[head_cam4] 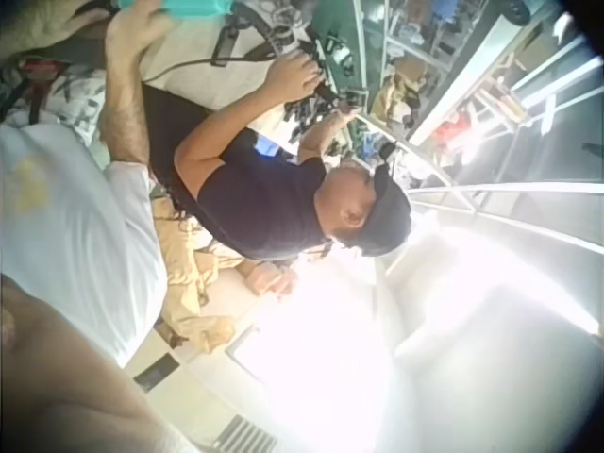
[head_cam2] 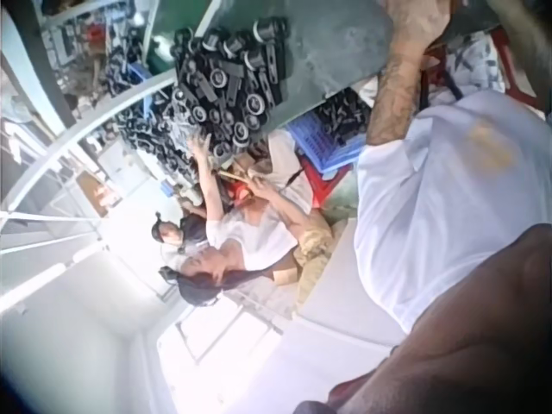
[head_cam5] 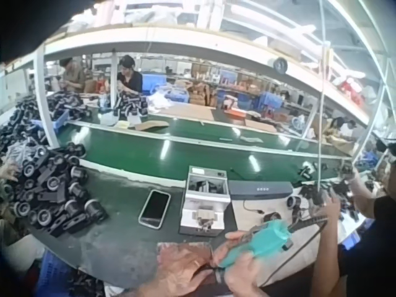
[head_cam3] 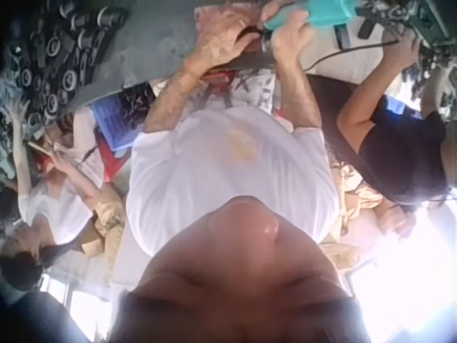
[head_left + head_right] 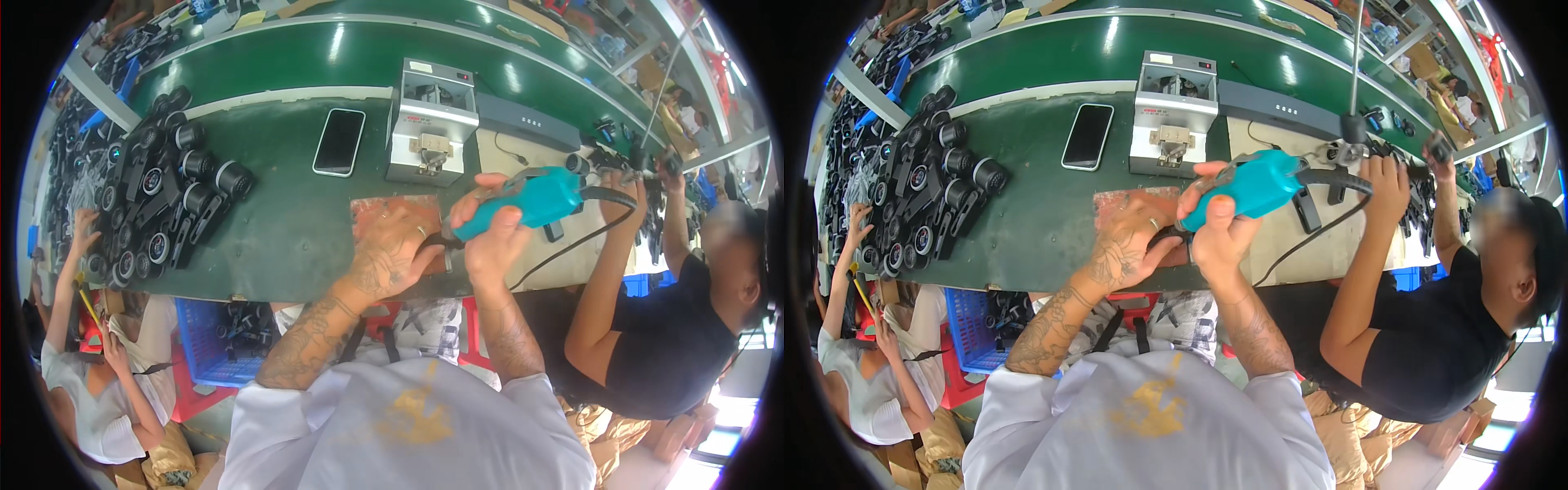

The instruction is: Assembling small electronic components on a production line using an electric screwdriver.

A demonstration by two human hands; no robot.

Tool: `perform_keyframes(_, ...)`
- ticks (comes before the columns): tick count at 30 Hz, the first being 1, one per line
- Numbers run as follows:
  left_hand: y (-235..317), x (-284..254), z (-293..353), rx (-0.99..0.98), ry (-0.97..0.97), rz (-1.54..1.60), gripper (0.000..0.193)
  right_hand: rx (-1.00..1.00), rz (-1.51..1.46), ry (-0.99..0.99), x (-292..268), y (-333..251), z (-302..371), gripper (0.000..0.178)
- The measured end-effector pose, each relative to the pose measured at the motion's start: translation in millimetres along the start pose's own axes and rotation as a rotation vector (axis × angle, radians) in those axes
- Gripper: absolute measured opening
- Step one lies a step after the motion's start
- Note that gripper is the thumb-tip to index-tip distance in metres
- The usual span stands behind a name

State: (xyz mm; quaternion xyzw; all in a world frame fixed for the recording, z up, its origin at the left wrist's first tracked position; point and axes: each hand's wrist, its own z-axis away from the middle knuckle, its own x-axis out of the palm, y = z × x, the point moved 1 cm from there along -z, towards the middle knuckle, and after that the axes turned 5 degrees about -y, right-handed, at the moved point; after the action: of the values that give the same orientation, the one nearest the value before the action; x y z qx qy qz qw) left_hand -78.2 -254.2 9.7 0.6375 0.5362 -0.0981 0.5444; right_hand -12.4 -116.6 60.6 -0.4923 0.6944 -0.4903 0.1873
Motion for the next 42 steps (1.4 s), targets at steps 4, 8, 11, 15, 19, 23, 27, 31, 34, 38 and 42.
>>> perform_keyframes(4,-10.5,-11.3,-14.8,0.006,-0.046,0.043,0.024,-0.078,0.005,0.022,-2.0,-3.1,-34.6,0.078)
perform_keyframes(8,-25.1,-12.7,-14.5,0.016,-0.082,0.024,0.036,-0.097,0.158,-0.018,14.3,16.1,-69.4,0.066)
perform_keyframes(11,-18.7,-13.0,-8.2,0.107,-0.059,-0.111,0.039,-0.155,0.160,-0.064,16.2,39.3,-82.0,0.057)
perform_keyframes(15,-23.2,-7.9,-10.0,-0.009,-0.091,-0.051,0.045,-0.198,0.233,-0.119,14.9,57.3,-90.4,0.048)
perform_keyframes(19,-23.6,-8.5,-12.5,-0.032,-0.106,-0.003,0.045,-0.193,0.154,-0.126,13.9,64.8,-90.8,0.041)
perform_keyframes(23,-25.0,-9.0,-11.5,-0.011,-0.055,-0.038,0.043,-0.066,0.168,-0.112,19.6,50.9,-84.9,0.040)
perform_keyframes(27,-22.6,-9.0,-11.5,-0.038,-0.036,-0.058,0.041,0.010,0.192,-0.045,9.6,31.4,-59.5,0.051)
perform_keyframes(31,-23.4,-8.0,-12.6,-0.032,-0.083,-0.013,0.042,-0.012,0.209,-0.049,-1.2,19.1,-46.4,0.057)
perform_keyframes(34,-22.0,-11.6,-11.4,-0.086,-0.135,0.003,0.044,0.002,0.184,-0.056,-1.9,23.3,-44.2,0.058)
perform_keyframes(38,-24.7,-6.8,-11.6,-0.075,-0.121,-0.011,0.045,0.020,0.141,-0.077,-5.5,27.7,-41.1,0.057)
perform_keyframes(42,-24.9,-5.0,-12.9,-0.078,-0.151,-0.013,0.046,0.018,0.113,-0.098,-9.1,38.0,-37.3,0.051)
